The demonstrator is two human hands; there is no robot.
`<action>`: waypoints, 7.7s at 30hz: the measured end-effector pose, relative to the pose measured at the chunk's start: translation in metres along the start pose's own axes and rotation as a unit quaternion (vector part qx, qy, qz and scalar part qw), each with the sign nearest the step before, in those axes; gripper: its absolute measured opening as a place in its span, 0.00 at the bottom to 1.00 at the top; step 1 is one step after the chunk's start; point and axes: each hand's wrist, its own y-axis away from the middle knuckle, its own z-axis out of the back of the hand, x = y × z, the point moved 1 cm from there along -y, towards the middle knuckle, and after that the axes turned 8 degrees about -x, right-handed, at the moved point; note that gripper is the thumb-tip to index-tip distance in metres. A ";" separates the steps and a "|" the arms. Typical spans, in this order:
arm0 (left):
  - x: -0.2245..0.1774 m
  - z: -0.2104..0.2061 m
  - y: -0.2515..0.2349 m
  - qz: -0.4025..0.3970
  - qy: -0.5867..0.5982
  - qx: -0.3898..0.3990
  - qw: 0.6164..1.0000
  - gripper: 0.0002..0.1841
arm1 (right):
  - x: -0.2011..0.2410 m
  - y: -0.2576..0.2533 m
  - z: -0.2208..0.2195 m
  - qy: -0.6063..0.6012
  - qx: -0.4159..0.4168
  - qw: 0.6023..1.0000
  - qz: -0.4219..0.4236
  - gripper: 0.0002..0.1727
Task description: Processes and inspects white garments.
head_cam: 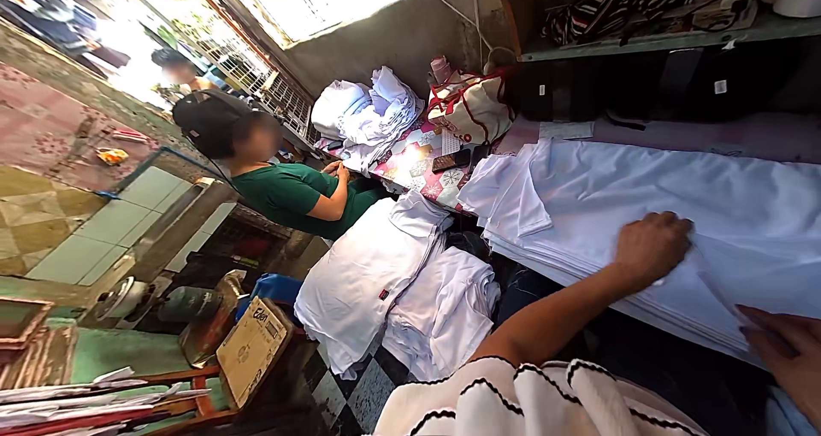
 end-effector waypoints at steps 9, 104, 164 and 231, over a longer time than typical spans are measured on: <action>-0.022 -0.047 0.038 -0.120 0.089 0.179 0.972 0.10 | -0.014 0.001 -0.015 -0.046 0.041 0.998 0.002 0.12; 0.034 -0.043 -0.037 0.354 0.542 0.126 0.752 0.04 | 0.017 -0.036 0.006 -0.147 -0.136 0.977 -0.076 0.13; 0.030 -0.010 -0.037 0.289 0.638 -0.023 0.714 0.13 | 0.011 -0.009 0.022 -0.084 -0.192 0.978 -0.019 0.17; -0.028 0.003 0.035 -0.079 0.239 0.105 0.962 0.22 | -0.015 0.036 0.024 0.042 -0.194 0.971 -0.130 0.12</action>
